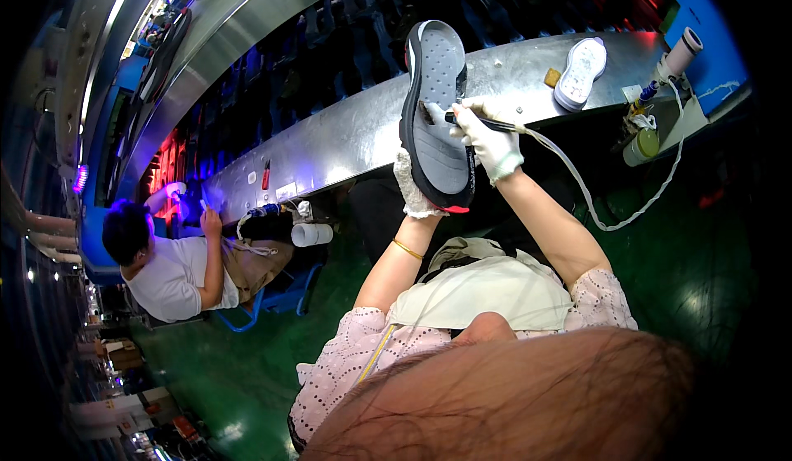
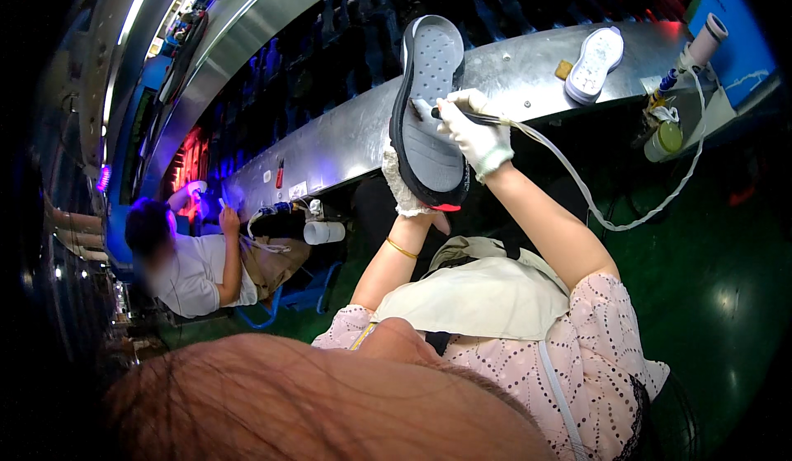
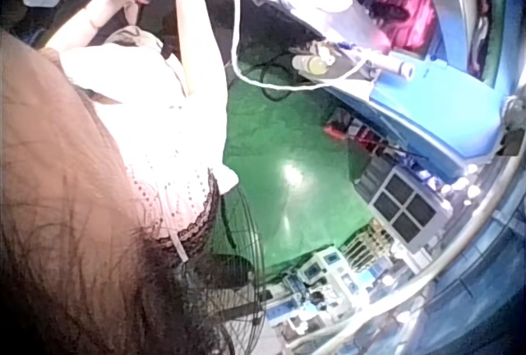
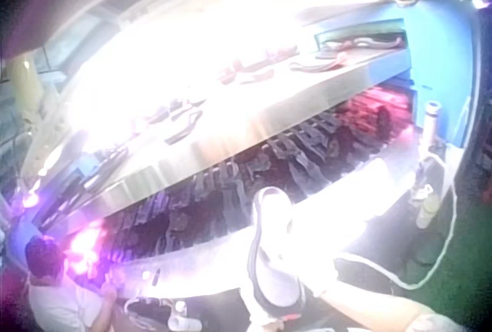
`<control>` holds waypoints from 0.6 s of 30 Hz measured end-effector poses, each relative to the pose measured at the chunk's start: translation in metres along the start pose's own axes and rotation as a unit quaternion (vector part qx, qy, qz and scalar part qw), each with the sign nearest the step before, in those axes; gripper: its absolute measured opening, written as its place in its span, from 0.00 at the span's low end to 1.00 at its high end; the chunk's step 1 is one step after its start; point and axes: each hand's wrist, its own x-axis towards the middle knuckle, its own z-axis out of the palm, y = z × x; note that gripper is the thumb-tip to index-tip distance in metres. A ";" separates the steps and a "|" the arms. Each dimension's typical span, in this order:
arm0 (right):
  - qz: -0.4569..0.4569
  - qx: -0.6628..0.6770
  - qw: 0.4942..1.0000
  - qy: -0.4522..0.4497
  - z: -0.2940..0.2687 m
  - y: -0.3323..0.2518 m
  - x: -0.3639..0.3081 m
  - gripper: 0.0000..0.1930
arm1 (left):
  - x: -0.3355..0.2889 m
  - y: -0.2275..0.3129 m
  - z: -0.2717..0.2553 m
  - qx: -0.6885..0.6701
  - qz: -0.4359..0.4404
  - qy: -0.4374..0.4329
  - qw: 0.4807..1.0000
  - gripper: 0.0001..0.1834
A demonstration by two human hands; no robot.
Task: The person holds a shoe insole and scrubs its surface with a brush. They repeatedly wipe the insole, rotate it to access different areas, and place it back on the conveyor belt before picking up another insole to continue the process.
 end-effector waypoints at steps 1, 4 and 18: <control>-0.002 -0.012 1.000 0.011 0.002 0.000 0.002 0.03 | 0.001 0.000 -0.004 0.208 0.007 -0.015 0.978 0.36; -0.018 -0.022 0.997 -0.074 0.004 -0.002 -0.022 0.03 | 0.003 0.014 -0.038 0.251 -0.026 -0.052 0.966 0.35; -0.087 -0.067 0.991 -0.078 -0.054 -0.012 0.057 0.06 | -0.007 -0.005 0.027 0.239 -0.031 0.047 0.969 0.42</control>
